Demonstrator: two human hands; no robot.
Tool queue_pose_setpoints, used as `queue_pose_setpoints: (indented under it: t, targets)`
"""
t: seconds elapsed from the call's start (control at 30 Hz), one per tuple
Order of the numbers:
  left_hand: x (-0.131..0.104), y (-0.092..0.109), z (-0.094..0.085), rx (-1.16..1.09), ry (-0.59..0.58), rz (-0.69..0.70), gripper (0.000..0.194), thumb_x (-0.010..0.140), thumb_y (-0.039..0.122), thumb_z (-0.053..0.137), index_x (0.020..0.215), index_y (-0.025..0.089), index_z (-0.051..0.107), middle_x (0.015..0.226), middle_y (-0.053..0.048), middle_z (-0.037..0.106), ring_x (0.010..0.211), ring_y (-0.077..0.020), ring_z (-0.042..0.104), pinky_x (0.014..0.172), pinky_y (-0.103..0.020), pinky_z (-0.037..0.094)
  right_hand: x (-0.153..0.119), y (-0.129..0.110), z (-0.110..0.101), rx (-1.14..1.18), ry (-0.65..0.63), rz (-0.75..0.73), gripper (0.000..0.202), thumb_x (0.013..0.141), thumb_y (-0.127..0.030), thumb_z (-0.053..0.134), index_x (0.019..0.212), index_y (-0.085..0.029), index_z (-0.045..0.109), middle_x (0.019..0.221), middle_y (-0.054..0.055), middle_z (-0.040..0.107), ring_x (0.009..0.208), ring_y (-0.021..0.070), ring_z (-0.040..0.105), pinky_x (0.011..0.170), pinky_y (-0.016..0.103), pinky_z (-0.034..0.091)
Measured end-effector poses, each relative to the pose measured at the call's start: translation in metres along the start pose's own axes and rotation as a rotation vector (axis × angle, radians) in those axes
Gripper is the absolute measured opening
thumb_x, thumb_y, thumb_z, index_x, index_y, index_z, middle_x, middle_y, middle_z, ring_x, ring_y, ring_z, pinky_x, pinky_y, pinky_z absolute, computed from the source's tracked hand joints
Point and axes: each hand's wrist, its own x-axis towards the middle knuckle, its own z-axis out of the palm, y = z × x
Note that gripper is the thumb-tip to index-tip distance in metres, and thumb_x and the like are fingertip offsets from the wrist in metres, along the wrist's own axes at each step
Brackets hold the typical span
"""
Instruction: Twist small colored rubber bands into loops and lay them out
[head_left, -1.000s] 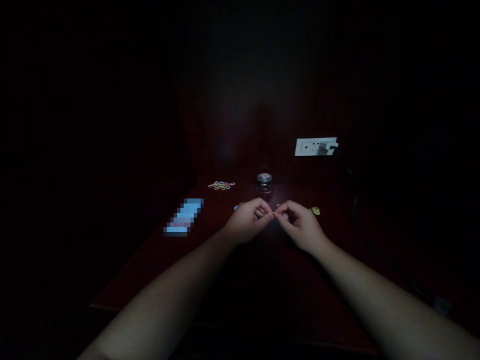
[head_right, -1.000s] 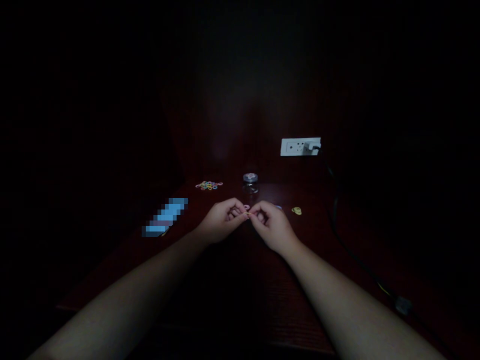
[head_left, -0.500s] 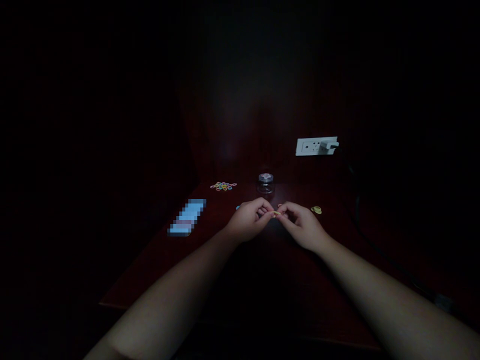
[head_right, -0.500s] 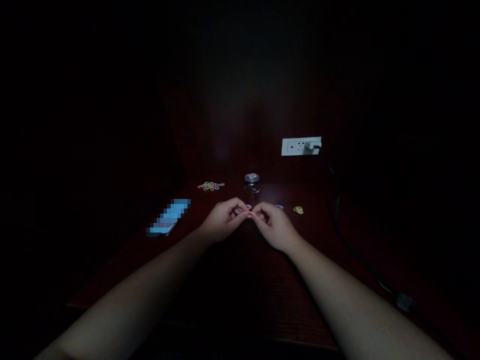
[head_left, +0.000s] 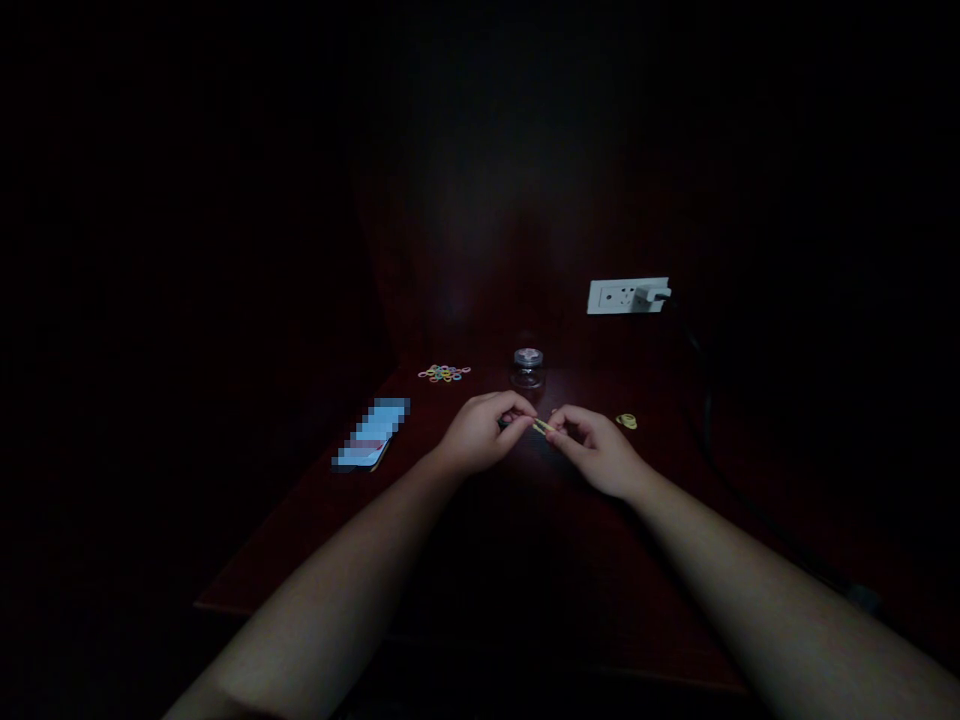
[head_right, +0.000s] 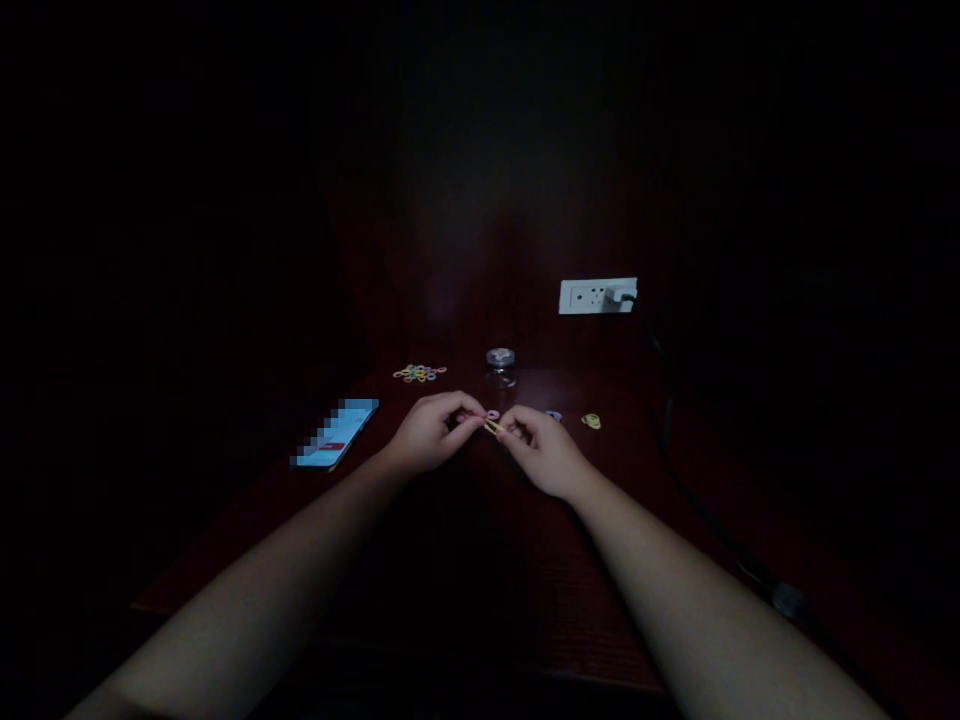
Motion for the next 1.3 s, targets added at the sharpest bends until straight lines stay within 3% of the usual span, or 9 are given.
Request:
queue_pose_setpoints:
  t: [0.2,0.4,0.6,0.83,1.0,1.3]
  targets:
    - [-0.002,0.001,0.010,-0.115,-0.047,-0.031,0.018,0.084,0.023,0.056,0.097,0.016,0.067,0.093,-0.005,0.069,0.073,-0.0113,0.061,0.065,-0.021,0.048,0.000,0.003,0.000,-0.032,-0.002,-0.033,0.022,0.088,-0.034,0.049,0.073,-0.018,0.053,0.071,0.000,0.053,0.067,0.0144,0.049,0.064,0.026,0.039]
    - [-0.002,0.002,0.010,-0.084,-0.110,-0.044,0.016,0.083,0.029,0.058,0.087,0.016,0.066,0.083,-0.004,0.066,0.073,-0.0119,0.059,0.060,-0.021,0.043,-0.001,0.003,0.002,-0.067,0.007,-0.051,0.018,0.087,-0.032,0.050,0.076,-0.018,0.054,0.071,0.001,0.054,0.069,0.0147,0.049,0.063,0.025,0.039]
    - [-0.001,0.000,0.010,-0.090,-0.063,-0.034,0.014,0.084,0.027,0.058,0.084,0.016,0.065,0.087,-0.005,0.063,0.077,-0.0130,0.056,0.063,-0.021,0.042,-0.002,0.002,0.002,-0.025,0.006,-0.050,0.016,0.083,-0.030,0.052,0.072,-0.019,0.051,0.062,-0.002,0.047,0.059,0.0123,0.043,0.057,0.025,0.037]
    - [-0.002,-0.003,0.014,-0.213,0.027,-0.147,0.016,0.084,0.029,0.057,0.084,0.014,0.063,0.080,-0.002,0.059,0.065,-0.0097,0.048,0.057,-0.020,0.037,-0.002,-0.004,0.001,0.042,-0.023,-0.050,0.016,0.085,-0.028,0.051,0.073,-0.018,0.050,0.066,-0.001,0.049,0.061,0.0124,0.044,0.056,0.024,0.037]
    - [-0.003,-0.004,0.017,-0.337,-0.025,-0.210,0.019,0.084,0.032,0.056,0.085,0.013,0.061,0.076,0.000,0.058,0.059,-0.0074,0.043,0.053,-0.018,0.034,-0.002,-0.002,0.002,0.044,0.003,-0.053,0.014,0.085,-0.027,0.051,0.074,-0.018,0.051,0.067,0.000,0.050,0.062,0.0131,0.045,0.056,0.025,0.037]
    - [-0.003,-0.003,0.012,-0.162,-0.150,-0.031,0.018,0.085,0.030,0.056,0.088,0.015,0.065,0.086,-0.003,0.060,0.074,-0.0105,0.054,0.061,-0.020,0.040,-0.002,0.006,0.003,0.106,0.096,-0.055,0.008,0.084,-0.025,0.054,0.082,-0.018,0.054,0.069,0.000,0.054,0.061,0.0125,0.048,0.057,0.025,0.041]
